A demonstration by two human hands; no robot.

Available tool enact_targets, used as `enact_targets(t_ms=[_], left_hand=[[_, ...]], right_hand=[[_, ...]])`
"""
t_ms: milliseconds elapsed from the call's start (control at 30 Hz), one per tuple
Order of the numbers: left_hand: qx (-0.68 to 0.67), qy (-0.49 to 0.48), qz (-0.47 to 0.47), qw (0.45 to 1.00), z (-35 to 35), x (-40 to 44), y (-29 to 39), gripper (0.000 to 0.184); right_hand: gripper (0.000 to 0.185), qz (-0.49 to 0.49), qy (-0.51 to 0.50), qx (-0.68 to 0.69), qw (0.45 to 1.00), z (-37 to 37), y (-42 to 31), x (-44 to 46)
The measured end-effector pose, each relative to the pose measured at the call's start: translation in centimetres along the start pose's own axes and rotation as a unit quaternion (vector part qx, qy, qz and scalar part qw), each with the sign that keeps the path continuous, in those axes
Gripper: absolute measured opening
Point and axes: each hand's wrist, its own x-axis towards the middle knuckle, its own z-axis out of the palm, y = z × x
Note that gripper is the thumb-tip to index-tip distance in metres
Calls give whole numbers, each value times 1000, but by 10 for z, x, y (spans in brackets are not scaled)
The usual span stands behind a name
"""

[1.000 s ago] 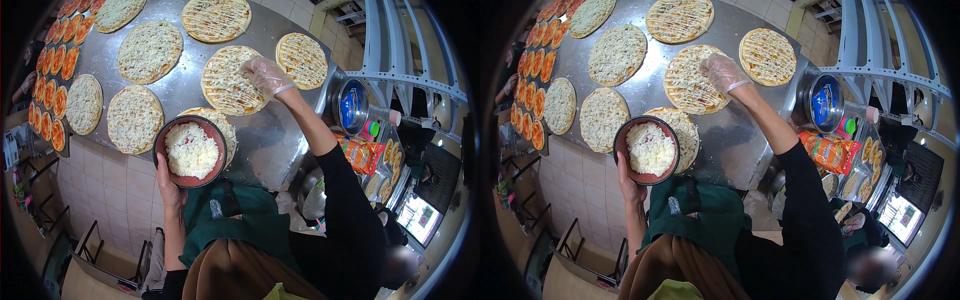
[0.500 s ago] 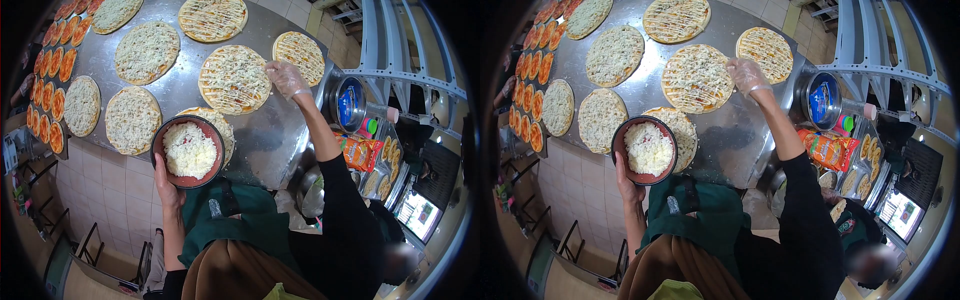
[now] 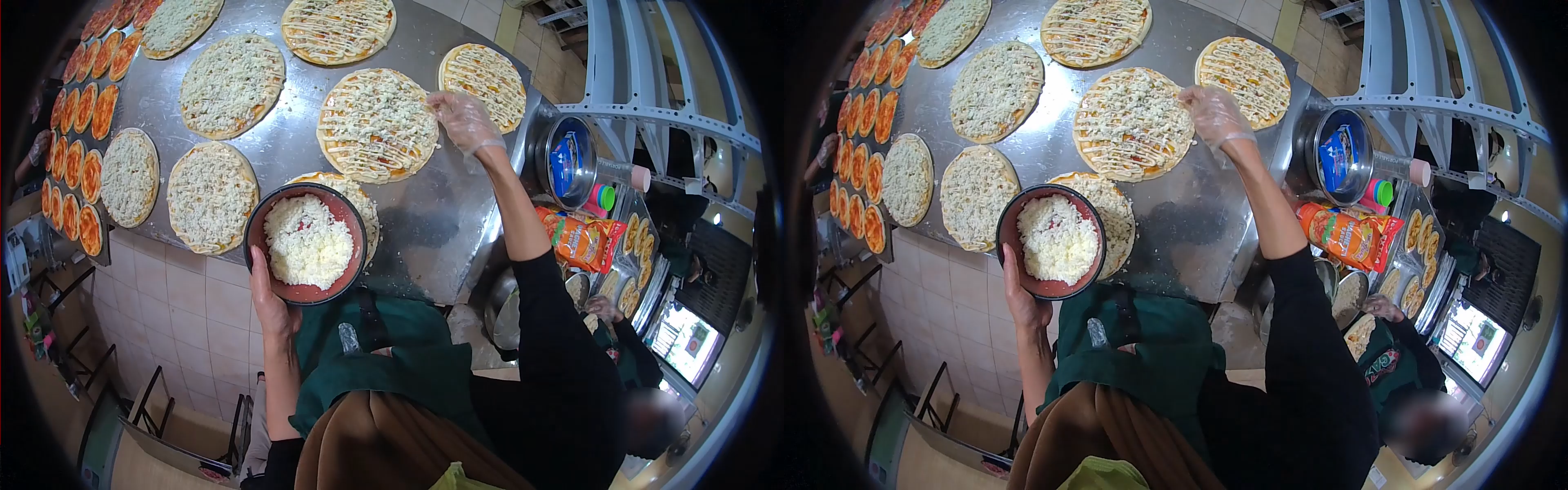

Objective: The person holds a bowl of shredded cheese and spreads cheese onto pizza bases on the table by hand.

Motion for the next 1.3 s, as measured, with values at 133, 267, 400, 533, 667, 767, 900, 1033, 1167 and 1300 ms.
enact_targets(t_ms=[133,267,400,533,667,767,900,1033,1167,1300], left_hand=[[9,-1,-2,1000,1,0,-1,56],[16,0,-4,1000,0,0,-2,56],[31,-24,-15,999,-1,3,-2,60],[21,-7,-8,1000,4,5,-3,55],[16,-7,-7,1000,7,7,-4,54],[10,-7,-15,1000,11,11,-6,52],[11,-25,2,1000,11,24,-19,48],[96,-6,57,994,19,36,-32,49],[225,-24,139,964,40,38,-35,46],[190,-4,119,974,56,35,-40,45]], right_hand=[[21,39,10,32,999,-1,-12,8],[23,-8,-5,41,999,3,-5,13],[23,-18,31,21,999,10,1,11],[21,41,-27,16,999,-2,-22,-6],[22,15,-65,34,997,6,-32,-32],[21,-27,-23,29,999,27,-23,-43],[19,-13,32,53,998,34,-32,-48],[19,113,-67,329,935,-9,-93,-60],[30,-96,-123,153,976,-5,-130,-79],[42,-131,-104,-47,985,55,-145,-109]])
